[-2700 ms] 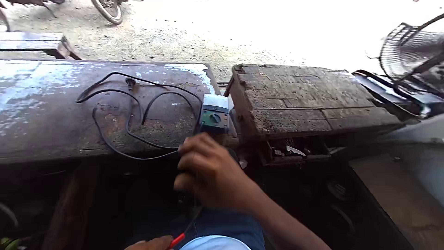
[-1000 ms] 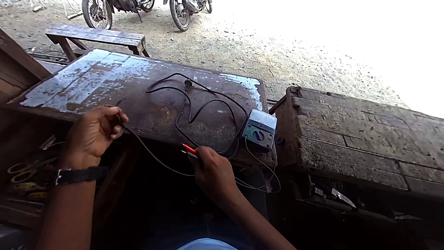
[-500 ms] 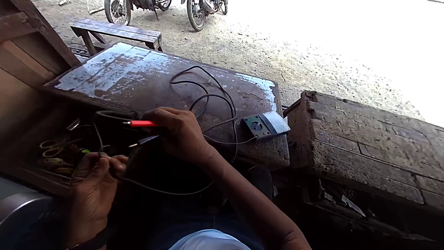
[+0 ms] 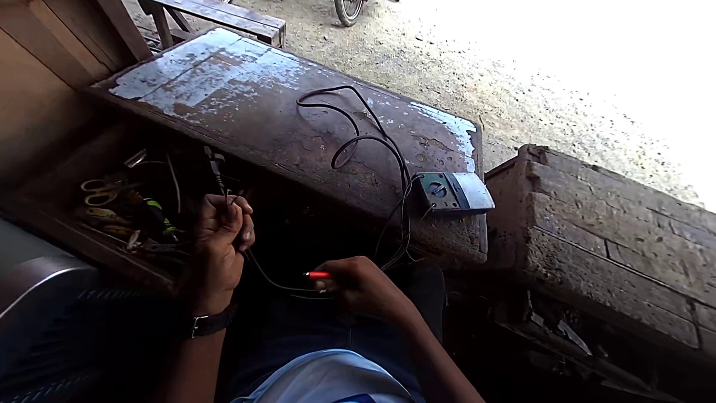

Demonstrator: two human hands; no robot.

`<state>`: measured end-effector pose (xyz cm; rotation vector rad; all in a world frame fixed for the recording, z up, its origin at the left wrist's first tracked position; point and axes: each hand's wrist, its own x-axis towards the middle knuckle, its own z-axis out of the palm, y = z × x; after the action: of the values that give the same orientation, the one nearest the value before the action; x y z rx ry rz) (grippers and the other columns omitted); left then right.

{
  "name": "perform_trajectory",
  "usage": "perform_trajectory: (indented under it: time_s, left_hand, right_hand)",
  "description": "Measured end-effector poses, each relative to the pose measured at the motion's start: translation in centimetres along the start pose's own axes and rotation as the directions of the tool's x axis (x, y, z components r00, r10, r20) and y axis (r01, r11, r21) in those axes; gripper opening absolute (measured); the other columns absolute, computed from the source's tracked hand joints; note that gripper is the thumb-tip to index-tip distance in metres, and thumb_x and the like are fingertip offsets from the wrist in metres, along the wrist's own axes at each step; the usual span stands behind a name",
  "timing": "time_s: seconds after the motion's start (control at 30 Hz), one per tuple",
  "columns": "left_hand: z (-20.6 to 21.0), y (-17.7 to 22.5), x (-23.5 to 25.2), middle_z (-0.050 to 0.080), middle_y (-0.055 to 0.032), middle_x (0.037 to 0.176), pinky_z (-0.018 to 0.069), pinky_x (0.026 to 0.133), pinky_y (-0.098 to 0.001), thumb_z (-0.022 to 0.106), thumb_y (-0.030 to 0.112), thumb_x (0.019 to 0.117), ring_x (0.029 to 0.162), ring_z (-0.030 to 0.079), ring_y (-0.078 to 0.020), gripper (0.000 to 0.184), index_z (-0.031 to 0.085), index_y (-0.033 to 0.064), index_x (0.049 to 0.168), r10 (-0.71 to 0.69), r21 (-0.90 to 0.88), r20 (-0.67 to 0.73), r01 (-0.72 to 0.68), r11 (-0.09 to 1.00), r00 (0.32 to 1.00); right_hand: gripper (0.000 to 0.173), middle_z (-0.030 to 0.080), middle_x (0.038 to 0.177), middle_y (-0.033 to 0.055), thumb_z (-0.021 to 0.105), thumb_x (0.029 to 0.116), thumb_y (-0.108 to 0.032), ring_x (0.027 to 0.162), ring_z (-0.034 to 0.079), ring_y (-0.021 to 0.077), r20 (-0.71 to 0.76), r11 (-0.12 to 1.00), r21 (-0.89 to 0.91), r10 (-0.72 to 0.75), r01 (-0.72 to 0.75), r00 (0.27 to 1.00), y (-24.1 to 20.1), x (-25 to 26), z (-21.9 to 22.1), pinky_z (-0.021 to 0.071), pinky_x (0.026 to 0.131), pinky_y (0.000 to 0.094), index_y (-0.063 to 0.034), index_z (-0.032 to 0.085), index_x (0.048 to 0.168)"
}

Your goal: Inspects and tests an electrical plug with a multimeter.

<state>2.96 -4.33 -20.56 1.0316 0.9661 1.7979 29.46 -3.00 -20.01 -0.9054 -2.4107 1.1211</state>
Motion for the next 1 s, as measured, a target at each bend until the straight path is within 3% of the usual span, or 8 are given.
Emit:
perform_trajectory:
  time_s: [0.1, 0.23, 0.33, 0.5, 0.57, 0.77, 0.9, 1.0]
  left_hand:
    - [0.6, -1.0, -2.1, 0.06, 0.0047, 0.104, 0.045, 0.058, -0.0164, 0.056, 0.02, 0.1038, 0.07, 0.053, -0.0027, 0.005, 0.059, 0.0224, 0.108, 0.047, 0.158, 0.24, -0.087, 0.984, 0.97]
    - [1.5, -2.2, -3.9, 0.06, 0.004, 0.102, 0.0493, 0.087, -0.024, 0.056, 0.02, 0.1054, 0.098, 0.058, -0.0075, 0.005, 0.059, 0.0184, 0.103, 0.061, 0.196, 0.539, -0.195, 0.961, 0.84]
    - [1.9, -3.4, -4.6, 0.059, -0.0004, 0.099, 0.0493, 0.086, -0.0257, 0.056, 0.016, 0.1047, 0.097, 0.058, -0.0098, 0.005, 0.06, 0.0119, 0.103, 0.032, 0.214, 0.638, -0.217, 0.953, 0.769]
    - [2.7, -3.9, -5.6, 0.061, -0.0048, 0.103, 0.0527, 0.081, -0.0202, 0.056, 0.019, 0.106, 0.093, 0.06, -0.0071, 0.015, 0.065, 0.0065, 0.105, -0.007, 0.408, 0.707, -0.4, 0.821, 0.707]
    - [3.1, -3.7, -5.8, 0.063, -0.0066, 0.113, 0.0546, 0.087, -0.0231, 0.056, 0.02, 0.1054, 0.101, 0.062, -0.0086, 0.017, 0.067, 0.0078, 0.105, -0.039, 0.45, 0.722, -0.426, 0.785, 0.691]
    - [5.2, -3.2, -6.7, 0.059, -0.0052, 0.12, 0.0533, 0.096, -0.0246, 0.068, 0.019, 0.0996, 0.109, 0.06, -0.0069, 0.009, 0.07, 0.0106, 0.101, -0.058, 0.315, 0.706, -0.24, 0.918, 0.706]
    - [7.2, -3.1, -7.2, 0.063, -0.0044, 0.11, 0.0549, 0.084, -0.021, 0.067, 0.017, 0.0994, 0.096, 0.061, -0.0049, 0.012, 0.07, 0.0066, 0.096, -0.056, 0.347, 0.673, -0.247, 0.905, 0.738]
    - [7.9, -3.3, -7.5, 0.064, -0.004, 0.111, 0.0559, 0.082, -0.0209, 0.066, 0.017, 0.0991, 0.096, 0.063, -0.0056, 0.012, 0.072, 0.0078, 0.095, -0.078, 0.424, 0.641, -0.268, 0.865, 0.763]
  right_hand:
    - [0.031, 0.067, 0.084, -0.0026, 0.052, 0.1083, -0.026, 0.065, 0.053, -0.0007, -0.29, 0.899, 0.433, 0.069, 0.066, 0.955, 0.2, -0.5, -0.8, 0.0468, 0.06, 0.0183, -0.0053, 0.073, 0.118]
    - [0.034, 0.046, 0.064, -0.0044, 0.055, 0.1061, -0.027, 0.052, 0.037, 0.0021, -0.332, 0.676, 0.731, 0.232, 0.094, 0.914, -0.4, -0.3, -0.6, 0.0343, 0.049, 0.0195, -0.0068, 0.07, 0.128]
    - [0.033, 0.043, 0.063, -0.003, 0.057, 0.1049, -0.024, 0.051, 0.037, 0.0028, -0.317, 0.52, 0.844, 0.286, 0.131, 0.904, -0.8, -0.1, -0.4, 0.0339, 0.05, 0.0196, -0.0069, 0.068, 0.132]
    - [0.031, 0.051, 0.066, 0.0008, 0.067, 0.0994, -0.018, 0.052, 0.039, 0.0021, -0.306, 0.489, 0.859, 0.259, 0.149, 0.916, 0.0, -0.7, -0.4, 0.0346, 0.049, 0.0184, -0.0051, 0.069, 0.127]
    - [0.031, 0.055, 0.069, 0.0019, 0.065, 0.1001, -0.014, 0.053, 0.04, 0.0016, -0.311, 0.504, 0.845, 0.192, 0.178, 0.931, 0.7, -1.3, -0.4, 0.0355, 0.05, 0.018, -0.0031, 0.068, 0.129]
    - [0.031, 0.066, 0.083, 0.0026, 0.063, 0.1009, -0.014, 0.062, 0.048, -0.001, -0.219, 0.539, 0.827, 0.049, 0.159, 0.974, 2.7, -2.6, -0.1, 0.0401, 0.056, 0.0161, -0.001, 0.067, 0.128]
    - [0.03, 0.063, 0.077, -0.0001, 0.065, 0.1002, -0.017, 0.058, 0.046, -0.002, -0.193, 0.477, 0.867, 0.056, 0.144, 0.98, 3.9, -3.5, 0.0, 0.0376, 0.054, 0.0154, -0.0044, 0.068, 0.128]
    - [0.028, 0.063, 0.078, 0.0023, 0.066, 0.099, -0.013, 0.059, 0.048, 0.0009, -0.298, 0.558, 0.809, 0.116, 0.186, 0.947, 4.0, -4.2, -0.1, 0.0401, 0.054, 0.0174, -0.0038, 0.067, 0.125]
